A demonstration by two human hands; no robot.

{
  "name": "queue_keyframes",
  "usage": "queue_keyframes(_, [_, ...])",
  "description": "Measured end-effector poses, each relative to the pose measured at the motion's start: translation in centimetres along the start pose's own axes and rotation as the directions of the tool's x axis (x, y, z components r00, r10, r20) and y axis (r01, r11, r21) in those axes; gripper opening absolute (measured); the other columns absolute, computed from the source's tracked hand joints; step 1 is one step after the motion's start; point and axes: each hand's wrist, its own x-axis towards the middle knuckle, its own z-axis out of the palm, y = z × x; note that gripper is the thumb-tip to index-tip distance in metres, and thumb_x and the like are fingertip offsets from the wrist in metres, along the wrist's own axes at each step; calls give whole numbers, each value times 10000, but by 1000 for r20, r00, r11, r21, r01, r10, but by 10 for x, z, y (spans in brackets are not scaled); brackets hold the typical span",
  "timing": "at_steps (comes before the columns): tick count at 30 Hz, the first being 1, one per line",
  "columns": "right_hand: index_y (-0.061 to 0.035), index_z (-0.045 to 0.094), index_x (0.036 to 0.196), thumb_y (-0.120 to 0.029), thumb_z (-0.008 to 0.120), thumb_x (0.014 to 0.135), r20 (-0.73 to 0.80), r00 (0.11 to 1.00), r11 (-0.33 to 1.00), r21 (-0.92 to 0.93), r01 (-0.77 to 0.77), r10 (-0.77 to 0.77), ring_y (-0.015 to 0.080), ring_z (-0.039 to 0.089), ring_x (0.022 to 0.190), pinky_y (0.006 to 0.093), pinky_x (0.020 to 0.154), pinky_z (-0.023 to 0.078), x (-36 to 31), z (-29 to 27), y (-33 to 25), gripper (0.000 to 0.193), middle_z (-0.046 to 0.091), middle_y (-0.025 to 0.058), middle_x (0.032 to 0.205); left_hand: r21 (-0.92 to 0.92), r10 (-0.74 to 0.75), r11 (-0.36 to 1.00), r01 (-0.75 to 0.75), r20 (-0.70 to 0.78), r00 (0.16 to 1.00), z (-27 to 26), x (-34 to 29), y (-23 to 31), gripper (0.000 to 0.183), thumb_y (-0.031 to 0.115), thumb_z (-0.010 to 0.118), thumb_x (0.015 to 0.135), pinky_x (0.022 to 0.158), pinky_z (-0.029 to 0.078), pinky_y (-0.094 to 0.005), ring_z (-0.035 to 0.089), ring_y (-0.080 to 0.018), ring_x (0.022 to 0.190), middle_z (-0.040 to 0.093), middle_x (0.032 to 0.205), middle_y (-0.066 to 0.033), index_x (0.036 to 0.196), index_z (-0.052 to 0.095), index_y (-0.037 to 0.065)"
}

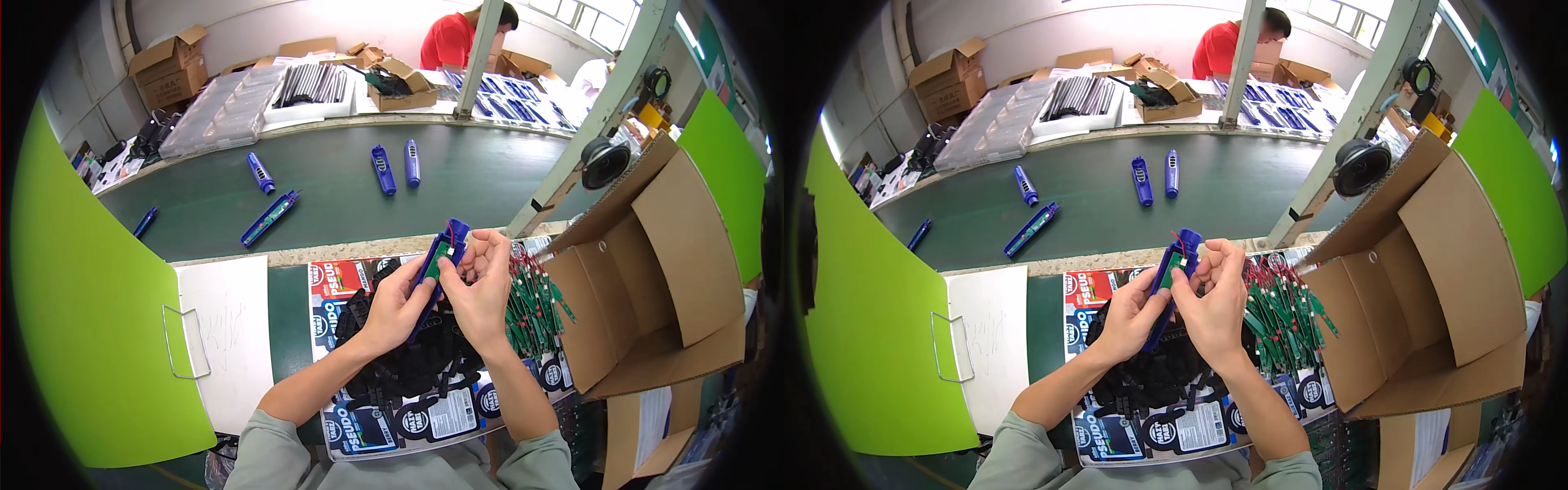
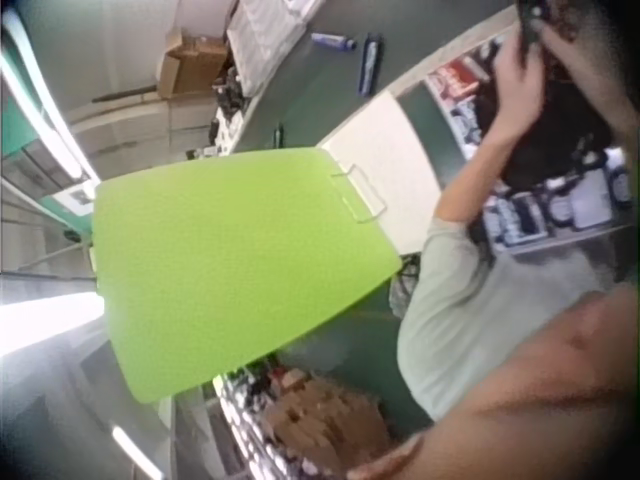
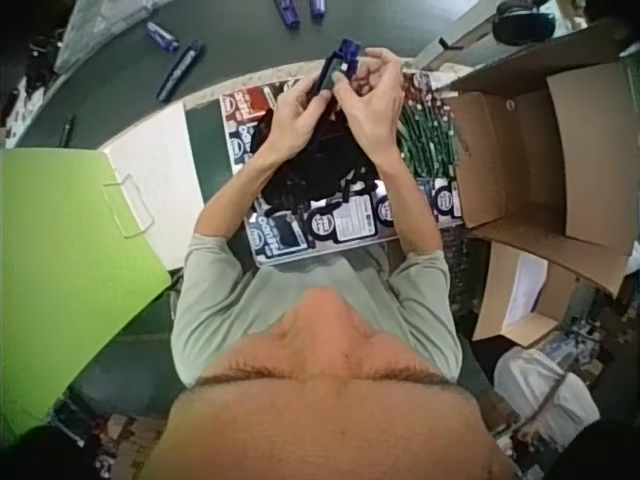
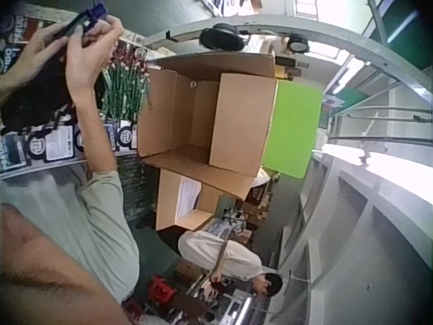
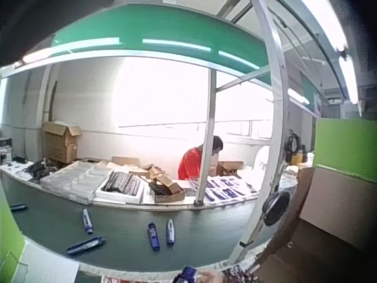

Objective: The person unpacks green circuit boards from a cardboard box and inserts them into blue plastic casings. They then place the assembled units onto a green workbench. The person also handles black plastic components and bubble wrap packaging during the process.

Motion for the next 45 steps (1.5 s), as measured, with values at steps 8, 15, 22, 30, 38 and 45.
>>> queue_keyframes(8, [10, 537, 1326, -25, 752, 876, 53, 998, 991, -128, 36, -29, 76, 552, 733, 238, 678, 426, -3, -23, 11, 500, 603, 46, 968, 175, -3, 981, 80, -400, 917, -104, 85, -16, 330, 50, 516, 1045, 720, 535, -281, 627, -115, 771, 646, 910, -54, 1353, 557, -60])
queue_keyframes(15, [0, 627, 1197, 2, 717, 852, 80, 996, 980, -197, -10, 26, 125, 582, 794, 289, 742, 434, -3, -42, 19, 356, 627, 60, 928, 736, 260, 489, 469, -635, 727, -216, 161, -69, 286, 82, 568, 918, 986, 497, -495, 634, -419, 1121, 677, 1150, -258, 1155, 695, -16])
queue_keyframes(22, [-1, 633, 1144, 16, 691, 863, 94, 995, 972, -235, -21, 44, 120, 563, 804, 278, 757, 428, 4, -53, 16, 287, 612, 48, 942, 916, 152, 59, 397, -401, 903, -245, 163, -55, 293, 151, 607, 868, 991, 506, -493, 563, -454, 1142, 569, 1192, -295, 1030, 723, -64])
queue_keyframes(30, [0, 652, 1072, 28, 683, 863, 141, 986, 894, -448, -14, 86, 137, 576, 807, 297, 753, 432, 7, -65, 22, 214, 628, 55, 897, 830, 519, 448, 332, -543, 660, -378, 165, 6, 243, 211, 613, 890, 858, 562, -436, 723, -346, 881, 745, 916, -188, 931, 780, 39])
queue_keyframes(38, [-32, 677, 1006, -30, 758, 826, 317, 948, 848, -507, 158, 13, 245, 629, 744, 366, 734, 451, 46, -18, 40, 198, 665, 82, 851, 593, 400, -52, 803, -725, 561, -433, 169, 3, 641, 500, 700, 882, 974, 516, -523, 563, -440, 1219, 583, 1297, -246, 1371, 579, 102])
queue_keyframes(45, [1, 596, 1102, -152, 724, 902, 499, 863, 800, -489, 349, -72, 394, 681, 949, 496, 811, 559, 128, 142, 107, 283, 630, 205, 1062, 722, 372, 148, 676, -674, 638, -465, 150, 4, 519, 285, 650, 944, 950, 529, -530, 647, -440, 1066, 656, 1156, -250, 1400, 549, 58])
